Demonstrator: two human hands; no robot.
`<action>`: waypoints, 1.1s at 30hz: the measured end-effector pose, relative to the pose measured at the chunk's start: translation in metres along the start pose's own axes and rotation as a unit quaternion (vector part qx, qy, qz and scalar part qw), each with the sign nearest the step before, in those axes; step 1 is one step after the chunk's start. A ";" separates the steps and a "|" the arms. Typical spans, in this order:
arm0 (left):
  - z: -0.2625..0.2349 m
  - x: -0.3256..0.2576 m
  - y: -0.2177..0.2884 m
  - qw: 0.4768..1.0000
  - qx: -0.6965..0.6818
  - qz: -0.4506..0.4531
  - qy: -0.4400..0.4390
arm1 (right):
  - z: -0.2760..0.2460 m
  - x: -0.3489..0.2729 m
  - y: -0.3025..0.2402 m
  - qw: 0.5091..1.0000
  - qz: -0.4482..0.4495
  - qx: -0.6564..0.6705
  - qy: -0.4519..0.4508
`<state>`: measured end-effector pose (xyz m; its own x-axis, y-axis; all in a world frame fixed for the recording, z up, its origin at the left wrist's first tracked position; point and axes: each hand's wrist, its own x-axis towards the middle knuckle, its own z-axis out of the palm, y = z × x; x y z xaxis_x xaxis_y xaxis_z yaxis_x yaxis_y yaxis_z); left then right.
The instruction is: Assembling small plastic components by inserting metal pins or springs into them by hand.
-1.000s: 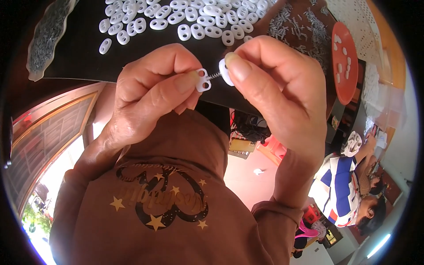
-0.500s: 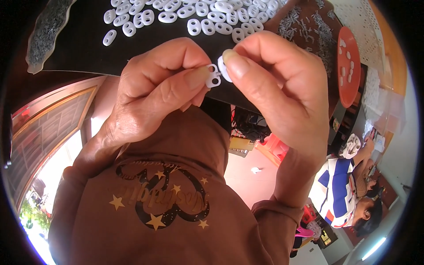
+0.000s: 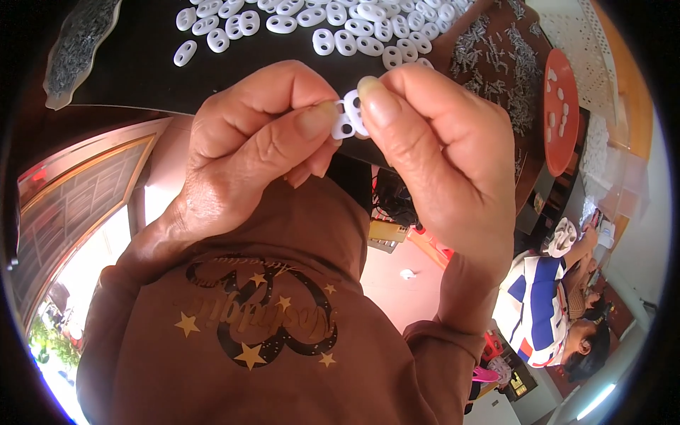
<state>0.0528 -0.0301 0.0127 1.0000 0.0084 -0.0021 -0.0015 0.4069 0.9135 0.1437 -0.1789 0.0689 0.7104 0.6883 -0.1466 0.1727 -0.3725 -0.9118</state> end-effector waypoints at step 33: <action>-0.001 -0.006 -0.001 0.992 -0.090 -0.078 0.053 | 0.031 -0.003 0.013 0.891 -0.252 -0.373 0.056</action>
<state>0.0468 -0.0297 0.0120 0.9817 0.0242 -0.1887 0.1420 0.5668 0.8115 0.1233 -0.1665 0.0454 0.4712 0.8340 0.2871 0.8648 -0.3728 -0.3363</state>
